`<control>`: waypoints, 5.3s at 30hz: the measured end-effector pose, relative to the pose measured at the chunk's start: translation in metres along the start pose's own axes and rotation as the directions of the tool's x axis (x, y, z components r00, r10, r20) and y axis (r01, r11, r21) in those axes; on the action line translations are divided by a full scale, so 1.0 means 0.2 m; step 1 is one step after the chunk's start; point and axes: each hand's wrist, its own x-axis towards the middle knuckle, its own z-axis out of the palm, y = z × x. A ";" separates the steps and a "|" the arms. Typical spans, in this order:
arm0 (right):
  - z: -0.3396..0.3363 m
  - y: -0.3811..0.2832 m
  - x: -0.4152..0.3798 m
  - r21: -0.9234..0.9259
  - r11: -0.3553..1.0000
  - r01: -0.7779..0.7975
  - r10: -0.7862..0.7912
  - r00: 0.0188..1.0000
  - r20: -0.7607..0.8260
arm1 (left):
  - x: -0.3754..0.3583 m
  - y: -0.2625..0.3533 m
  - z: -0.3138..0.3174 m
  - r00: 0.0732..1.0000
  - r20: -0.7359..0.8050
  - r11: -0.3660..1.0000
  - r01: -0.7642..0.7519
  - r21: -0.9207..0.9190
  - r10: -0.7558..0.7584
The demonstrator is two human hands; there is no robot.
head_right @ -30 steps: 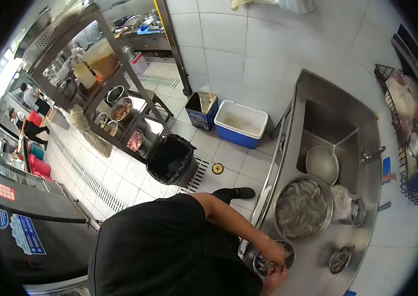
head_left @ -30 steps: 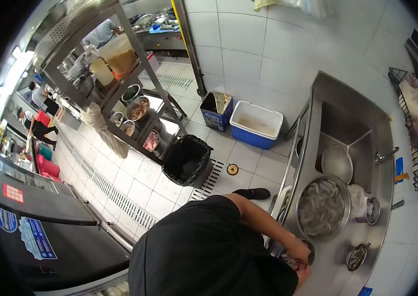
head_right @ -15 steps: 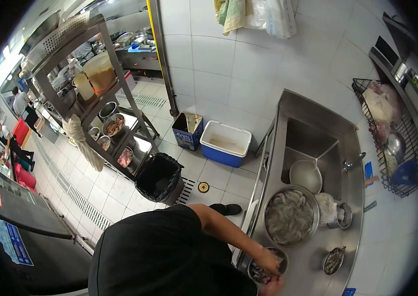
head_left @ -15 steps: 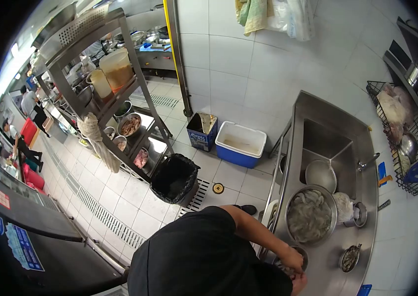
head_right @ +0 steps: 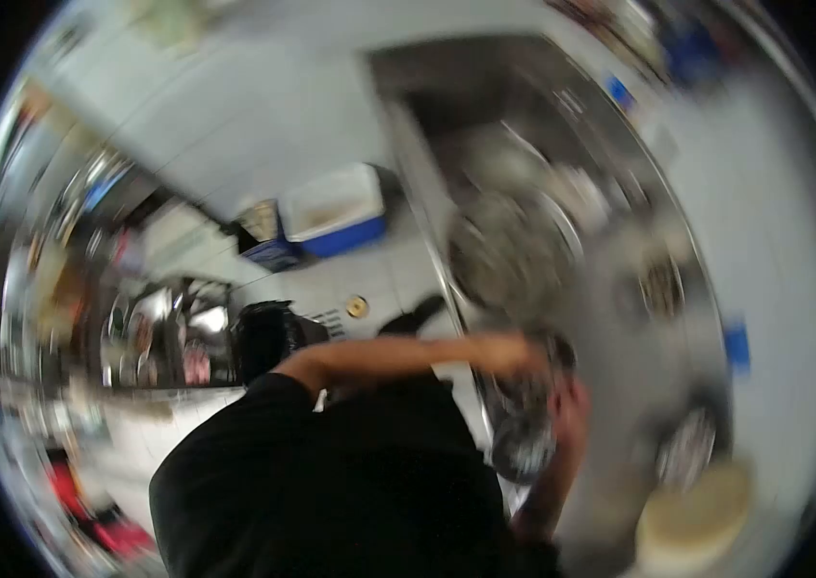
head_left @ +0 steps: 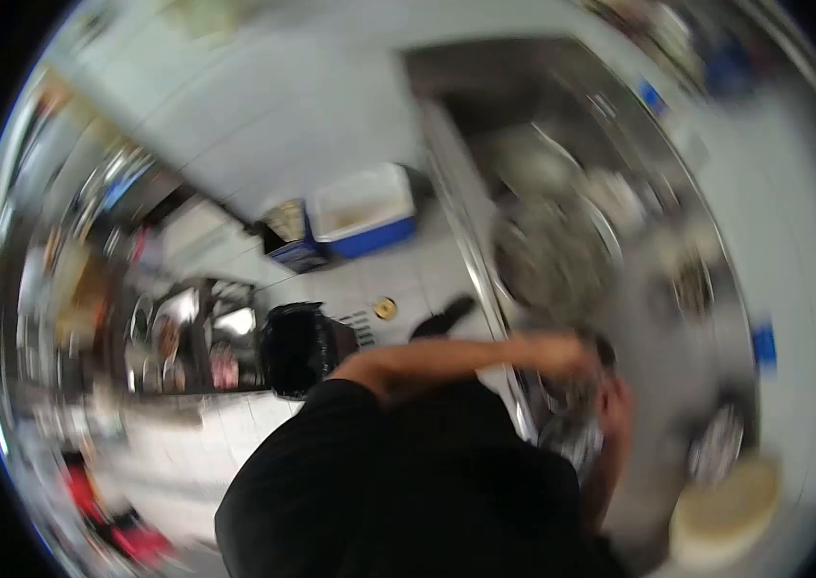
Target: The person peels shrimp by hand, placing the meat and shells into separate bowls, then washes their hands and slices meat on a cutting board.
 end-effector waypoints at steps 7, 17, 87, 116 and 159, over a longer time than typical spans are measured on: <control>0.03 -0.25 -0.17 0.111 0.988 -0.110 0.122 0.987 -0.105 | 0.09 0.03 0.00 0.963 -0.241 0.959 0.048 -0.281 -0.119; 0.13 -0.25 -0.29 0.122 0.981 -0.151 0.181 0.937 -0.298 | 0.11 -0.04 0.08 0.917 -0.013 0.632 0.264 -0.729 -0.398; 0.72 -0.15 0.01 -0.536 0.652 -0.536 -0.251 0.515 -0.820 | 0.48 -0.31 -0.01 0.933 0.319 0.933 -0.253 0.256 0.165; 0.59 -0.29 -0.16 0.090 0.992 0.085 0.000 0.730 -0.684 | 0.55 -0.42 -0.31 0.650 0.728 0.547 0.536 -0.642 0.217; 0.57 -0.30 -0.25 0.501 0.866 -0.008 0.422 0.550 -0.721 | 0.47 -0.37 -0.23 0.816 0.492 0.876 -0.038 -0.481 0.305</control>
